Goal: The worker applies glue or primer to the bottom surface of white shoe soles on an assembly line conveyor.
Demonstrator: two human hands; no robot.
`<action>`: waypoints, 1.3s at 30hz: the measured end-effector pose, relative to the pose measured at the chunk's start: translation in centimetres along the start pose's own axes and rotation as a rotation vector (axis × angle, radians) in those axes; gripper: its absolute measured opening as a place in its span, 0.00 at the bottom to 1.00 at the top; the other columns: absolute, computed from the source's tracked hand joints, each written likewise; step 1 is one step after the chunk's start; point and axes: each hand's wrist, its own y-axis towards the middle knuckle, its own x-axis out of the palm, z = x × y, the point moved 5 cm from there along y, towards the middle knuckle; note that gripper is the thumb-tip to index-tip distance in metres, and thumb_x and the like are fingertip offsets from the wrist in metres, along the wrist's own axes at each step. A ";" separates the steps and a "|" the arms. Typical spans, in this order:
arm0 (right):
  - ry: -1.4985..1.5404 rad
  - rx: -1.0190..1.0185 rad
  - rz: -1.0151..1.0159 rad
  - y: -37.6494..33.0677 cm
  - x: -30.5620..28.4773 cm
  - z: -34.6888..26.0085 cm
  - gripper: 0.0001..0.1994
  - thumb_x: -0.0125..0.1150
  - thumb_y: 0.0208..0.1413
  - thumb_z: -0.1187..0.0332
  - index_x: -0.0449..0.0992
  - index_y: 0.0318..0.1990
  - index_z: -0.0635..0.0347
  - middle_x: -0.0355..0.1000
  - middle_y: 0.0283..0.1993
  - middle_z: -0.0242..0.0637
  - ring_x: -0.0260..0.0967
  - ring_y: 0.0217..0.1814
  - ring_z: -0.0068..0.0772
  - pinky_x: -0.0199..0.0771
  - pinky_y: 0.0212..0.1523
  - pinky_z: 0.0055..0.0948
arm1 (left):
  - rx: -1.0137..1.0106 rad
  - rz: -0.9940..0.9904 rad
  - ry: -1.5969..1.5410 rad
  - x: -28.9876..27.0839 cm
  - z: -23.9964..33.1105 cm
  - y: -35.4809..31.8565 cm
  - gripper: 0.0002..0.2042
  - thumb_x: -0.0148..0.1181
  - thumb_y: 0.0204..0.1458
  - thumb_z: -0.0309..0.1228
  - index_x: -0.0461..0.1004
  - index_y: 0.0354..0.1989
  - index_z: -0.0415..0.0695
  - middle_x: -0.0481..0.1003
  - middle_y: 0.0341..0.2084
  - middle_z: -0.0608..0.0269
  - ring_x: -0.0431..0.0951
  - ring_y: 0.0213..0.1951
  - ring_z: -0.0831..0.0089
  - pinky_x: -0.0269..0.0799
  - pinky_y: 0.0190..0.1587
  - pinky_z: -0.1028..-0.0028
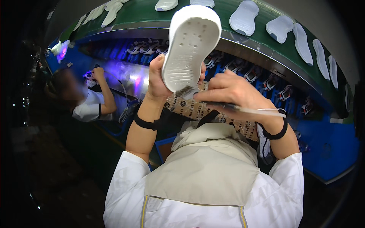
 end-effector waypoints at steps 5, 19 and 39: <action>0.174 0.068 -0.058 -0.3 0.1 0.1 0.20 0.75 0.48 0.71 0.84 0.52 0.52 0.73 0.34 0.35 0.71 0.37 0.40 0.68 0.40 0.37 | -0.188 0.106 0.058 -0.7 -0.4 -0.2 0.33 0.36 0.66 0.49 0.73 0.59 0.28 0.81 0.44 0.37 0.85 0.40 0.54 0.84 0.43 0.60; -0.006 -0.035 -0.164 -0.7 1.2 -0.2 0.19 0.73 0.48 0.75 0.84 0.50 0.55 0.72 0.32 0.36 0.72 0.34 0.42 0.73 0.35 0.38 | -0.435 0.117 0.340 -2.3 -1.0 0.9 0.23 0.44 0.69 0.43 0.78 0.49 0.36 0.83 0.35 0.54 0.83 0.34 0.71 0.80 0.38 0.71; -0.305 0.112 -0.004 -0.3 -0.3 0.5 0.20 0.76 0.48 0.71 0.85 0.51 0.52 0.71 0.33 0.30 0.67 0.37 0.33 0.63 0.40 0.34 | -0.482 0.234 0.367 -7.1 0.0 -4.3 0.23 0.46 0.69 0.44 0.78 0.54 0.35 0.83 0.42 0.55 0.85 0.40 0.72 0.80 0.43 0.73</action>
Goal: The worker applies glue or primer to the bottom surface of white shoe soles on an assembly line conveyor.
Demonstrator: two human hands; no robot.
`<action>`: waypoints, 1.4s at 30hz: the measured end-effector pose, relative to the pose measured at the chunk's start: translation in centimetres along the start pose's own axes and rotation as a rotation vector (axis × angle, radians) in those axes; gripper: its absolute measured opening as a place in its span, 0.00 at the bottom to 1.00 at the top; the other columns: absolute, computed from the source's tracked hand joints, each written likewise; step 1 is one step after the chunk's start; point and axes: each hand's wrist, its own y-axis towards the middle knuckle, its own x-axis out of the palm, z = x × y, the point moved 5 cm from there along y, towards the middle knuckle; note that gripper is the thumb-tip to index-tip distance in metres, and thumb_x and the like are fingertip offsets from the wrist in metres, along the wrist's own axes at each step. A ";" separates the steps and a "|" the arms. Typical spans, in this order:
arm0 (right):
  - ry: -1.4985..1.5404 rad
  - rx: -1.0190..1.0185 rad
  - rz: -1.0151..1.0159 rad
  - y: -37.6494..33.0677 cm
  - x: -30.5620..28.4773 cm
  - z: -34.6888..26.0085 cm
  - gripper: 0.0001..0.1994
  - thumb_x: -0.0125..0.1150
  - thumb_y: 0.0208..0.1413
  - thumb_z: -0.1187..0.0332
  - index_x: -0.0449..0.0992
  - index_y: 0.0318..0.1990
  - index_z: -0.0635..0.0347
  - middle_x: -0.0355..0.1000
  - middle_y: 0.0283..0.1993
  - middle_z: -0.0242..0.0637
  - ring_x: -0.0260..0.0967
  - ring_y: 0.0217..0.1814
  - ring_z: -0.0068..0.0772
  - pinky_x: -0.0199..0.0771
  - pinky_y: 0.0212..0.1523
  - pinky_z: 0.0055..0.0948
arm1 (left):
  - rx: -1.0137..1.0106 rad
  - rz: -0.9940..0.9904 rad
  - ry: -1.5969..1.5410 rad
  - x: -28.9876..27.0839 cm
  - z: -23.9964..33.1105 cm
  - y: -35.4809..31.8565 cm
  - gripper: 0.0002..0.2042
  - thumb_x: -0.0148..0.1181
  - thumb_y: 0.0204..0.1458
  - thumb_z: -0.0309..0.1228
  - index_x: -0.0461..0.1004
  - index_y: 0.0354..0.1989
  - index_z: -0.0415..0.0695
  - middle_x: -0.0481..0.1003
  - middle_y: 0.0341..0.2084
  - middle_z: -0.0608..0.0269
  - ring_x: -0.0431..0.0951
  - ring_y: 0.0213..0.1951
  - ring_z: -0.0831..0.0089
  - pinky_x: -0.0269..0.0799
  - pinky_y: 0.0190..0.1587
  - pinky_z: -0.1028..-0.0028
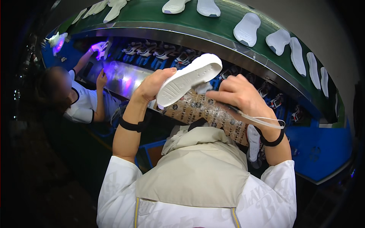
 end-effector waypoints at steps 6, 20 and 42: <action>0.542 0.124 0.045 1.0 2.9 -1.0 0.16 0.75 0.51 0.71 0.85 0.50 0.56 0.76 0.33 0.35 0.70 0.32 0.36 0.69 0.35 0.34 | -0.005 -0.030 -0.251 -0.2 -3.1 -1.2 0.26 0.43 0.70 0.47 0.74 0.59 0.36 0.82 0.46 0.50 0.86 0.42 0.65 0.83 0.45 0.68; 0.159 0.035 0.233 2.0 9.3 -0.9 0.16 0.73 0.52 0.75 0.83 0.49 0.60 0.74 0.33 0.40 0.73 0.33 0.40 0.75 0.34 0.37 | 0.097 -0.152 -0.812 2.7 -10.0 -3.4 0.36 0.34 0.67 0.56 0.62 0.71 0.38 0.78 0.50 0.39 0.85 0.42 0.47 0.87 0.35 0.52; 0.944 0.262 0.294 2.5 7.1 -0.7 0.16 0.67 0.62 0.65 0.83 0.53 0.63 0.79 0.37 0.36 0.70 0.36 0.26 0.70 0.38 0.26 | 0.288 0.094 -1.213 1.8 -8.2 -1.7 0.34 0.38 0.66 0.59 0.65 0.70 0.47 0.74 0.55 0.43 0.79 0.50 0.47 0.81 0.47 0.52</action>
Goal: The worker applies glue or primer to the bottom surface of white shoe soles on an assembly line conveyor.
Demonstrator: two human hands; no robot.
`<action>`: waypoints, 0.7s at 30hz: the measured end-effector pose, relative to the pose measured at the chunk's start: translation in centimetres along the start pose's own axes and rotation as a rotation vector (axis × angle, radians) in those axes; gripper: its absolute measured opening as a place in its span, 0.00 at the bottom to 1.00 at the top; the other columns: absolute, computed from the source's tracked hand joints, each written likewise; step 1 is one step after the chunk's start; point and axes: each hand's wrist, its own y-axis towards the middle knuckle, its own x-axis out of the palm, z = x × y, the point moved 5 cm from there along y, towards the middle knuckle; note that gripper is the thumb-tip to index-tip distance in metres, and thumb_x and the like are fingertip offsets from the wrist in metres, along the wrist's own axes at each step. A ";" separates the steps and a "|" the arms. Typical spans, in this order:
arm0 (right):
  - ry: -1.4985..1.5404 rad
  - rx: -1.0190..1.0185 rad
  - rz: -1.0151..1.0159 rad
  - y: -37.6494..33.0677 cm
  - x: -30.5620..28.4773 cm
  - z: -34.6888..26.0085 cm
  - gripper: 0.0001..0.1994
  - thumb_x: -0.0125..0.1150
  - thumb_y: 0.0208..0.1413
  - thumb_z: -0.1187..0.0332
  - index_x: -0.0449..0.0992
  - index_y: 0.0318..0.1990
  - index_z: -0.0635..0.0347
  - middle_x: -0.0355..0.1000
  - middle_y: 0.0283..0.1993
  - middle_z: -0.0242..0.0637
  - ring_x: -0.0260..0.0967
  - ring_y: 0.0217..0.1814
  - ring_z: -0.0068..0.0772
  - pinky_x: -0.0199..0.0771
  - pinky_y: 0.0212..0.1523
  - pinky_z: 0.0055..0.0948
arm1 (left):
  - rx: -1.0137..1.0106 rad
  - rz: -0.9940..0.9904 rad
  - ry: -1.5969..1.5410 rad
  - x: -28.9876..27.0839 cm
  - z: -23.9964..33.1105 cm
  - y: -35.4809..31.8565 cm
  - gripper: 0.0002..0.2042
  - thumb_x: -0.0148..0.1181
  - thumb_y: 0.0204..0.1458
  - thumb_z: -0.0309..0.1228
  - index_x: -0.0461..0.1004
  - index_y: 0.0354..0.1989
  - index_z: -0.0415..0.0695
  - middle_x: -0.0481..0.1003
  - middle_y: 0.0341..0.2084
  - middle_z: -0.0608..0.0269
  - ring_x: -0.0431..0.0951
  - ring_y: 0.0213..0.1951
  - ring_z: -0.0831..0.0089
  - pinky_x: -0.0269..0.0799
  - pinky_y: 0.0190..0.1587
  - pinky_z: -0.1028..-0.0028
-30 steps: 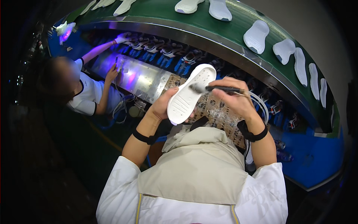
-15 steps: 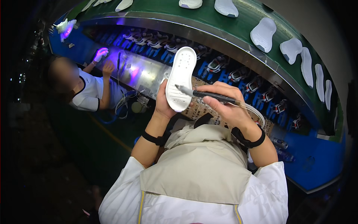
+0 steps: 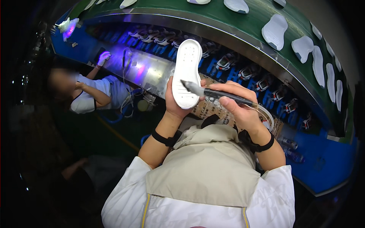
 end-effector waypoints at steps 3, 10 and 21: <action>-0.055 0.055 0.064 -1.3 -1.0 0.8 0.17 0.67 0.62 0.65 0.82 0.54 0.64 0.77 0.37 0.35 0.69 0.35 0.25 0.69 0.38 0.25 | 0.056 0.071 0.156 -2.0 1.2 -1.2 0.34 0.38 0.65 0.61 0.63 0.71 0.50 0.71 0.54 0.35 0.77 0.52 0.51 0.80 0.37 0.58; -0.050 0.168 0.284 -4.9 -2.7 3.1 0.17 0.65 0.62 0.65 0.82 0.53 0.67 0.76 0.39 0.34 0.66 0.35 0.20 0.65 0.37 0.22 | -0.251 -0.371 0.169 1.8 6.4 0.8 0.38 0.39 0.65 0.62 0.58 0.75 0.48 0.71 0.52 0.34 0.78 0.48 0.47 0.82 0.39 0.55; -0.206 0.250 0.293 -5.2 -2.9 3.9 0.17 0.66 0.61 0.64 0.82 0.52 0.67 0.75 0.38 0.35 0.68 0.38 0.25 0.67 0.41 0.25 | 0.365 0.075 1.039 8.8 14.6 12.8 0.31 0.38 0.73 0.48 0.65 0.65 0.27 0.77 0.53 0.36 0.83 0.49 0.51 0.82 0.50 0.57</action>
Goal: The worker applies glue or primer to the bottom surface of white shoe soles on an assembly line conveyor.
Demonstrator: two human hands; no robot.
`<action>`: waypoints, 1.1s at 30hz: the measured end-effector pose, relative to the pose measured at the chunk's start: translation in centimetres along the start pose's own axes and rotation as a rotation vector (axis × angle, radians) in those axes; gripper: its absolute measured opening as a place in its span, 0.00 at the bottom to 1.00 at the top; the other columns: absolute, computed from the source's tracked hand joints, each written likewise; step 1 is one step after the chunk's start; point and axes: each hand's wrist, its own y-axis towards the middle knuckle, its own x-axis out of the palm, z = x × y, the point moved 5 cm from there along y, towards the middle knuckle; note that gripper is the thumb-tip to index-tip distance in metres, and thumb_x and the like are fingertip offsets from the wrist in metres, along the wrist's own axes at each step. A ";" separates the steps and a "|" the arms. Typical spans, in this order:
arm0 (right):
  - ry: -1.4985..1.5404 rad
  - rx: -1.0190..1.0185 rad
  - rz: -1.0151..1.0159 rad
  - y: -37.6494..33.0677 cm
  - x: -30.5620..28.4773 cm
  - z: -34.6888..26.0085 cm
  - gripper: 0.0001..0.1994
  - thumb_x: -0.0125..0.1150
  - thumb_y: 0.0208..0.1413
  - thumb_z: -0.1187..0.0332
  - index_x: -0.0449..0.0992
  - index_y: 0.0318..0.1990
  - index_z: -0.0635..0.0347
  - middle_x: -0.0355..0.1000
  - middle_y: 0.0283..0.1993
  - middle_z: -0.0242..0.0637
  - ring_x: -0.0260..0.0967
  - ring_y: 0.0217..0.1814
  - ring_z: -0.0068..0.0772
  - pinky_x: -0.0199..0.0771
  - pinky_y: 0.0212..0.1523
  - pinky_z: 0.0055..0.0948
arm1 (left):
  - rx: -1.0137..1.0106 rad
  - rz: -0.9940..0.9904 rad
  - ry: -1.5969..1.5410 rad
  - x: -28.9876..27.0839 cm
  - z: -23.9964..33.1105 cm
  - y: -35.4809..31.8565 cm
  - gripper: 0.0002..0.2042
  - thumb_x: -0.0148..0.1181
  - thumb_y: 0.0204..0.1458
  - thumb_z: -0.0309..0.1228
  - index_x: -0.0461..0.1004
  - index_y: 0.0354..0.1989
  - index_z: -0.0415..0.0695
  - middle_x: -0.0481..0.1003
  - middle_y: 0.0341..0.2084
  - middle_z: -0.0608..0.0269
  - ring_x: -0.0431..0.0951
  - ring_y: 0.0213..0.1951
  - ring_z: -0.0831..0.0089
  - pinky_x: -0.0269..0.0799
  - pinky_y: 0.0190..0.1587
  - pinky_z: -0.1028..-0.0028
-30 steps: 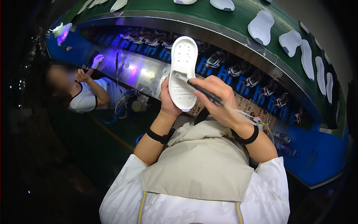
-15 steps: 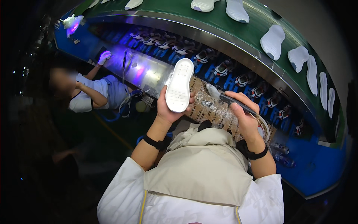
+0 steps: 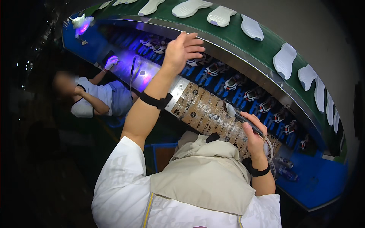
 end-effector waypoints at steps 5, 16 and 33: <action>-0.049 0.061 0.053 -0.7 -1.1 1.0 0.17 0.66 0.61 0.65 0.82 0.52 0.67 0.76 0.39 0.36 0.69 0.39 0.25 0.68 0.43 0.25 | 0.529 0.657 1.031 -11.8 6.5 7.7 0.27 0.57 0.58 0.45 0.77 0.57 0.35 0.82 0.38 0.35 0.84 0.42 0.46 0.78 0.49 0.57; -0.061 0.133 0.112 -0.3 -1.7 1.8 0.15 0.66 0.60 0.67 0.82 0.51 0.67 0.78 0.44 0.37 0.72 0.43 0.27 0.70 0.47 0.25 | 0.090 0.477 1.230 -23.2 7.7 15.7 0.29 0.66 0.52 0.48 0.77 0.53 0.33 0.79 0.49 0.34 0.82 0.50 0.51 0.77 0.55 0.54; 0.356 0.229 0.078 2.3 0.7 4.6 0.14 0.67 0.59 0.66 0.83 0.49 0.64 0.77 0.37 0.26 0.64 0.36 0.14 0.62 0.38 0.18 | 0.003 0.412 -0.194 -12.1 -5.9 -12.8 0.13 0.57 0.60 0.28 0.80 0.45 0.30 0.84 0.39 0.51 0.85 0.39 0.64 0.80 0.45 0.68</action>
